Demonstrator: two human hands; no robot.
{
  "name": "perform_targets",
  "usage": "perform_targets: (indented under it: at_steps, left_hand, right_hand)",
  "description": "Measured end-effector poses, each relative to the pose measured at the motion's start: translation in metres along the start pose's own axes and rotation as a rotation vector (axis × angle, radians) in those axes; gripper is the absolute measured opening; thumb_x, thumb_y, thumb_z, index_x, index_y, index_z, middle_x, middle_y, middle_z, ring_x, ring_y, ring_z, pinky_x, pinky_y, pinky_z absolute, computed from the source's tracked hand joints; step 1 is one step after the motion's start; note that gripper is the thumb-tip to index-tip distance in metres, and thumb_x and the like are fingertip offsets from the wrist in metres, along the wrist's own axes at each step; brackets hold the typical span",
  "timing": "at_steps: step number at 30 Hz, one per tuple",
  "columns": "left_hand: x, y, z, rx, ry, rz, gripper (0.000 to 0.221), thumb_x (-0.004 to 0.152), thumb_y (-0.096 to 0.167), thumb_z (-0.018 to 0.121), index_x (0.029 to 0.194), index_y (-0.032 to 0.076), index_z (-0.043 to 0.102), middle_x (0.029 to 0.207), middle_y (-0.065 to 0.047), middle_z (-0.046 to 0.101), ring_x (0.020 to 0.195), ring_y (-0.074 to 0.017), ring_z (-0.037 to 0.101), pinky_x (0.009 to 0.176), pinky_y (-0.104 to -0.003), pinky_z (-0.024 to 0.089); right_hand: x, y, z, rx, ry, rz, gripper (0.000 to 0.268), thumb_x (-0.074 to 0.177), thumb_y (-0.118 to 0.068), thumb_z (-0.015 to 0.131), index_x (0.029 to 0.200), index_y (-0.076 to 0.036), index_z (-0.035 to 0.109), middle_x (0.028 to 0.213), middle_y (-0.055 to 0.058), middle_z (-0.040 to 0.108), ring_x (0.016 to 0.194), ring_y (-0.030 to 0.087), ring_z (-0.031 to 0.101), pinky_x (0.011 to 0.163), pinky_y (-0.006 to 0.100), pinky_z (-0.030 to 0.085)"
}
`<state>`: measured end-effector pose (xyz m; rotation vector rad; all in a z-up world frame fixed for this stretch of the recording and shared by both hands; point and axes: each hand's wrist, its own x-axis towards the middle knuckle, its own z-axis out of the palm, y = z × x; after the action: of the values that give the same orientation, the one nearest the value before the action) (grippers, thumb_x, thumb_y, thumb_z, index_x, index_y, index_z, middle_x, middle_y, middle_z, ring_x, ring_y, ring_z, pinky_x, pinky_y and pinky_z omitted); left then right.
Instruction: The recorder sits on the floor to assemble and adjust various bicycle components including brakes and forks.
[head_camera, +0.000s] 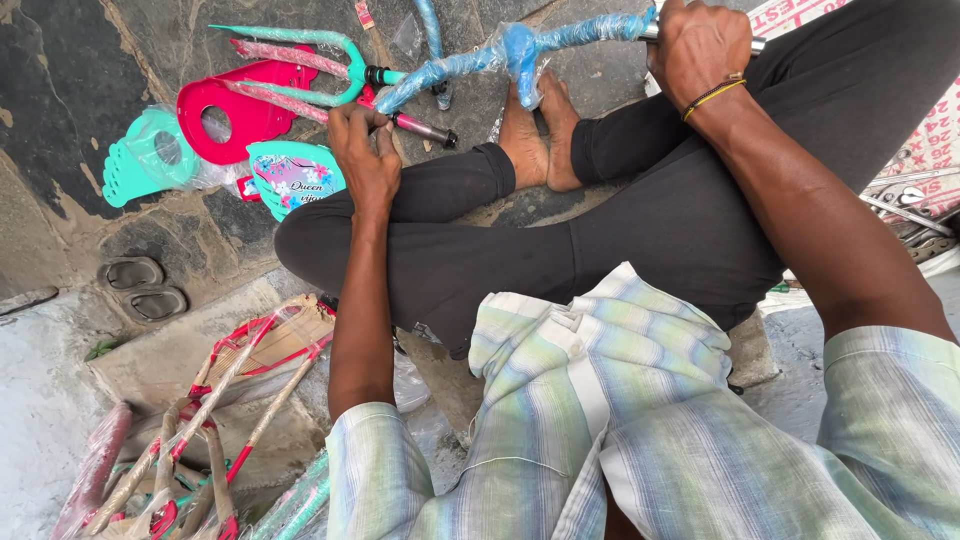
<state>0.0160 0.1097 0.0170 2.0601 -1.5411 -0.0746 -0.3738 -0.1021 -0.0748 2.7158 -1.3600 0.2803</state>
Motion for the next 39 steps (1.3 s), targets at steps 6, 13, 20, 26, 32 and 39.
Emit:
perform_targets:
  at_steps: [6, 13, 20, 26, 32, 39]
  left_hand:
    - [-0.006, -0.012, 0.009, 0.015, 0.019, -0.005, 0.021, 0.088, -0.004, 0.075, 0.101, 0.0, 0.059, 0.109, -0.016, 0.054, 0.106, -0.0333, 0.057, 0.094, -0.047, 0.046]
    - [-0.016, -0.019, 0.015, 0.029, 0.061, 0.024, 0.019, 0.091, -0.004, 0.075, 0.105, -0.001, 0.062, 0.115, -0.016, 0.057, 0.108, -0.0331, 0.06, 0.092, -0.046, 0.051]
    - [-0.023, -0.031, -0.003, -0.051, 0.06, -0.104, 0.027, 0.092, -0.002, 0.074, 0.115, -0.004, 0.06, 0.119, -0.017, 0.059, 0.113, -0.0302, 0.061, 0.097, -0.045, 0.05]
    - [-0.038, -0.068, -0.005, -0.447, 0.165, -0.553, 0.03, 0.099, -0.001, 0.07, 0.129, -0.003, 0.064, 0.124, -0.016, 0.071, 0.109, -0.023, 0.071, 0.096, -0.035, 0.059]
    - [-0.01, -0.05, 0.0, -0.887, 0.31, -0.57, 0.042, 0.095, -0.007, 0.068, 0.135, -0.005, 0.055, 0.123, -0.019, 0.067, 0.109, -0.023, 0.07, 0.087, -0.032, 0.061]
    - [0.003, -0.037, -0.001, -0.929, 0.336, -0.559, 0.044, 0.094, -0.012, 0.063, 0.135, -0.006, 0.05, 0.112, -0.017, 0.066, 0.096, -0.0225, 0.073, 0.083, -0.032, 0.063]
  right_hand:
    - [0.003, 0.0, 0.004, -0.007, 0.002, 0.015, 0.022, 0.083, -0.025, 0.083, 0.084, -0.008, 0.07, 0.064, 0.005, 0.063, 0.048, 0.015, 0.059, 0.044, 0.032, 0.045]
    - [0.0, 0.0, -0.003, 0.004, 0.029, -0.009, 0.02, 0.081, -0.024, 0.083, 0.084, -0.009, 0.069, 0.063, 0.005, 0.063, 0.052, 0.017, 0.059, 0.049, 0.033, 0.046]
    - [-0.001, 0.007, -0.003, 0.044, -0.011, 0.012, 0.023, 0.079, -0.025, 0.083, 0.082, -0.007, 0.069, 0.065, 0.008, 0.065, 0.053, 0.021, 0.062, 0.049, 0.035, 0.047]
    - [-0.008, 0.014, 0.011, 0.097, -0.067, 0.074, 0.014, 0.079, -0.018, 0.076, 0.079, -0.006, 0.068, 0.065, 0.012, 0.066, 0.058, 0.026, 0.065, 0.052, 0.037, 0.048]
    - [0.002, 0.017, 0.003, 0.097, -0.006, 0.017, 0.019, 0.083, -0.021, 0.08, 0.078, -0.007, 0.069, 0.064, 0.011, 0.065, 0.056, 0.024, 0.063, 0.05, 0.035, 0.046]
    - [0.003, 0.017, 0.002, 0.087, -0.004, 0.019, 0.017, 0.08, -0.021, 0.079, 0.077, -0.007, 0.069, 0.064, 0.011, 0.066, 0.055, 0.023, 0.063, 0.051, 0.034, 0.047]
